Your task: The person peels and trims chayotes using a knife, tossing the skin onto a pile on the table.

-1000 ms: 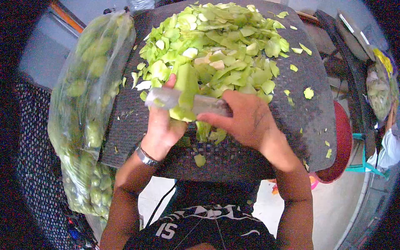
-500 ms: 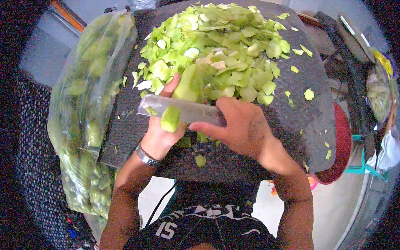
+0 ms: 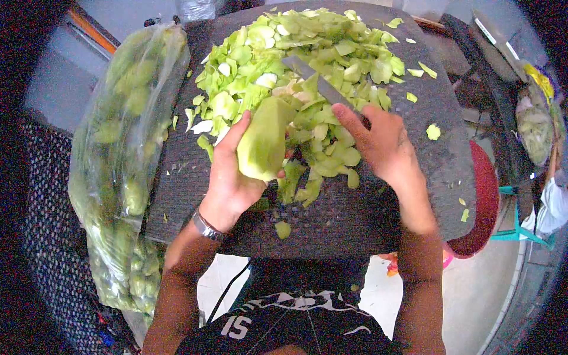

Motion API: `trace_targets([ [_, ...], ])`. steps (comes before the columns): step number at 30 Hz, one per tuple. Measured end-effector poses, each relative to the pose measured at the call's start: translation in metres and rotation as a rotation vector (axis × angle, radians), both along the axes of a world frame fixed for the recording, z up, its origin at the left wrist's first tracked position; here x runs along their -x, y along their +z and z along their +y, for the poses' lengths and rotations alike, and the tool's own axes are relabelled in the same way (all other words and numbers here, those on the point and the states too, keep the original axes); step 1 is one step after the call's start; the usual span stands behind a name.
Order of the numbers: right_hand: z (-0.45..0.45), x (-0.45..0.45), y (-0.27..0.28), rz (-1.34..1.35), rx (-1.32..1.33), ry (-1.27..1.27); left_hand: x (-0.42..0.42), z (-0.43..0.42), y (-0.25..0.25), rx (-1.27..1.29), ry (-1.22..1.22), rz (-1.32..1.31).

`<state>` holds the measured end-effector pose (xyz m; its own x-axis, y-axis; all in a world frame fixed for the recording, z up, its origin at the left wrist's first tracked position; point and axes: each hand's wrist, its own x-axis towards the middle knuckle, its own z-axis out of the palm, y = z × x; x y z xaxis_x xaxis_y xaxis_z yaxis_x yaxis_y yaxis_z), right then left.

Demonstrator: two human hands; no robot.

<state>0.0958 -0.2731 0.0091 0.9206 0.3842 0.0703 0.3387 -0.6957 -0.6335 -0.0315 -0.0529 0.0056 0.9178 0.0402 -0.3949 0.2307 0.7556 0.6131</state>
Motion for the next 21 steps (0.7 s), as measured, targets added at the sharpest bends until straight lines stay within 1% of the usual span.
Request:
trace_targets([
  [3, 0.004, 0.014, 0.007, 0.024, 0.038, 0.010, -0.003, 0.002, -0.009, -0.056, 0.088, -0.027],
  [6, 0.008, 0.021, 0.009, -0.102, 0.037, 0.029, -0.005, 0.002, -0.013, -0.208, 0.109, -0.129],
  [9, 0.009, 0.021, 0.010, -0.181, 0.072, 0.011, -0.006, -0.005, -0.007, -0.176, 0.157, -0.232],
  [12, 0.007, 0.020, 0.009, -0.234, 0.064, -0.018, -0.004, 0.000, -0.003, -0.176, 0.156, -0.155],
  [15, 0.008, 0.022, 0.012, -0.268, 0.087, -0.038, -0.005, 0.006, -0.011, -0.351, 0.281, -0.158],
  [16, 0.007, 0.022, 0.010, -0.288, 0.073, -0.034, -0.004, 0.009, -0.010, -0.348, 0.281, -0.193],
  [19, 0.008, 0.022, 0.004, -0.322, 0.042, -0.011, -0.002, 0.009, -0.001, -0.356, 0.159, -0.288],
  [20, 0.009, 0.024, 0.004, -0.314, 0.043, 0.003, 0.000, 0.007, 0.004, -0.445, 0.065, -0.266],
  [21, 0.009, 0.025, 0.004, -0.307, 0.043, 0.016, 0.003, 0.003, 0.008, -0.494, -0.019, -0.307],
])
